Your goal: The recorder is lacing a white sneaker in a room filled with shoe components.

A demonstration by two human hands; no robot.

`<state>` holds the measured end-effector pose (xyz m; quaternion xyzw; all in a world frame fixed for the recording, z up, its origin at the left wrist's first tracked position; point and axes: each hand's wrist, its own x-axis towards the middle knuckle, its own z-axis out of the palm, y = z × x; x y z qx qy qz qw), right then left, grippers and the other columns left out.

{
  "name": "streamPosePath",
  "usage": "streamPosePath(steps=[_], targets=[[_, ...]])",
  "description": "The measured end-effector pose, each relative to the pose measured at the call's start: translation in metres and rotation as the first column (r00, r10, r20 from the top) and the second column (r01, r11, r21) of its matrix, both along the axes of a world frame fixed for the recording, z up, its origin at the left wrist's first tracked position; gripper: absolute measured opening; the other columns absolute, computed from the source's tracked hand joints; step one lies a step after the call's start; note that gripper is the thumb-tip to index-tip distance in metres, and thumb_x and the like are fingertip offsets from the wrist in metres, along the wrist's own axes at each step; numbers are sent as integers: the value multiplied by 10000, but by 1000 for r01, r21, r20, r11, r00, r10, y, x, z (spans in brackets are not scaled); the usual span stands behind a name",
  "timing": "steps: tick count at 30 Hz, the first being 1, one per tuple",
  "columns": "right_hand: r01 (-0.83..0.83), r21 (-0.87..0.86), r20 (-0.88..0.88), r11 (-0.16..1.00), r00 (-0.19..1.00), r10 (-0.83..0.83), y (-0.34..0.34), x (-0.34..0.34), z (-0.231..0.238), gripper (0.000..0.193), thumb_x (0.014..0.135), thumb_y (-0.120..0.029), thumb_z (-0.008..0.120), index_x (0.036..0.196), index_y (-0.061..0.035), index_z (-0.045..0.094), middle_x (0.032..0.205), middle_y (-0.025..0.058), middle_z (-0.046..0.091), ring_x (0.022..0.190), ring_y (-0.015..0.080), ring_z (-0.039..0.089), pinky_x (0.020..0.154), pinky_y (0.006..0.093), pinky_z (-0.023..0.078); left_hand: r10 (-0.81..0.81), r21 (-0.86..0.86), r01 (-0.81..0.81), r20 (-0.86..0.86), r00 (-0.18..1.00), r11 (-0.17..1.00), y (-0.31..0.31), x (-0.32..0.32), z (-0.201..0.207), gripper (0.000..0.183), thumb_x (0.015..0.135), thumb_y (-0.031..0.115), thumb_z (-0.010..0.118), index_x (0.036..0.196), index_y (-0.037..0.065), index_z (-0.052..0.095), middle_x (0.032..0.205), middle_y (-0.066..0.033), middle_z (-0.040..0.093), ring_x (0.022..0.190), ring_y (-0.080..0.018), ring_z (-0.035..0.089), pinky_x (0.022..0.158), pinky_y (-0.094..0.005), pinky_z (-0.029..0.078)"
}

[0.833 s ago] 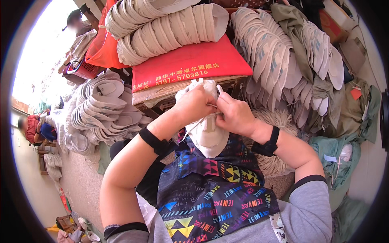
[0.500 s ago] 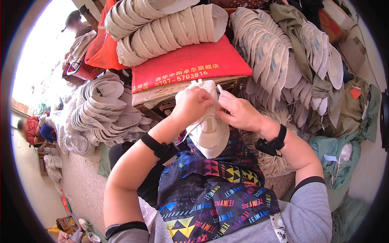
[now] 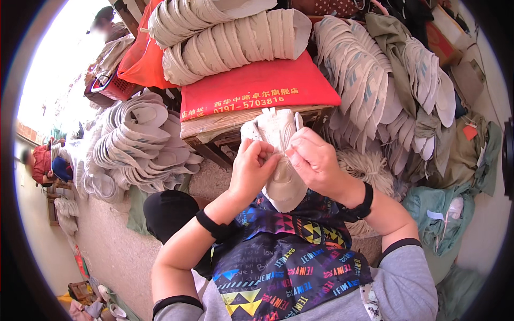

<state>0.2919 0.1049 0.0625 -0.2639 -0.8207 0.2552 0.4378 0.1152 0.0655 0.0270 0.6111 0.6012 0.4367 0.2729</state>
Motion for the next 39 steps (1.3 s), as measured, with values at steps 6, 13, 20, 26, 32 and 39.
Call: streamPosePath(steps=[6,13,20,26,32,39], targets=[[-85,-638,-196,765,979,-55,5,-2,3,149,997,-106,525,906,3,571,836,26,550,585,61,562,515,204,472,-1,-7,2,168,986,1000,-1,1,2,93,834,43,721,834,-1,638,809,-9,497,649,-66,502,586,-216,433],[-169,-809,-211,563,977,-10,3,-14,-17,136,960,-78,572,1053,21,568,826,44,606,536,68,577,485,223,475,-2,48,-11,264,965,999,-2,-1,-2,78,841,52,713,878,1,667,797,-9,502,649,-68,491,588,-218,417],[-115,-775,-145,622,989,2,3,-20,-10,100,954,-77,578,998,14,583,746,31,610,513,61,568,469,216,452,-39,75,28,147,988,997,-6,-3,2,60,859,48,683,905,8,681,790,-13,503,658,-77,462,587,-233,402],[-96,-741,-114,665,993,16,1,-19,-5,84,967,-80,574,997,-3,588,784,23,605,561,51,564,499,198,468,-56,48,49,160,986,998,-7,-8,8,70,867,52,675,920,7,683,794,-20,502,657,-81,460,585,-235,400],[-5,-321,18,947,1000,12,-7,-14,8,39,927,-20,594,959,1,587,795,47,611,551,92,574,506,237,469,-108,95,95,150,983,991,-6,-15,10,101,898,60,652,976,-1,676,830,-19,541,663,-64,474,598,-229,413],[217,382,-244,898,961,-128,-14,11,127,113,893,39,608,990,-15,589,899,108,676,613,126,603,551,262,495,-199,-54,253,467,862,966,3,-23,11,276,1002,195,553,1187,14,648,945,13,662,741,-43,541,696,-210,467]])
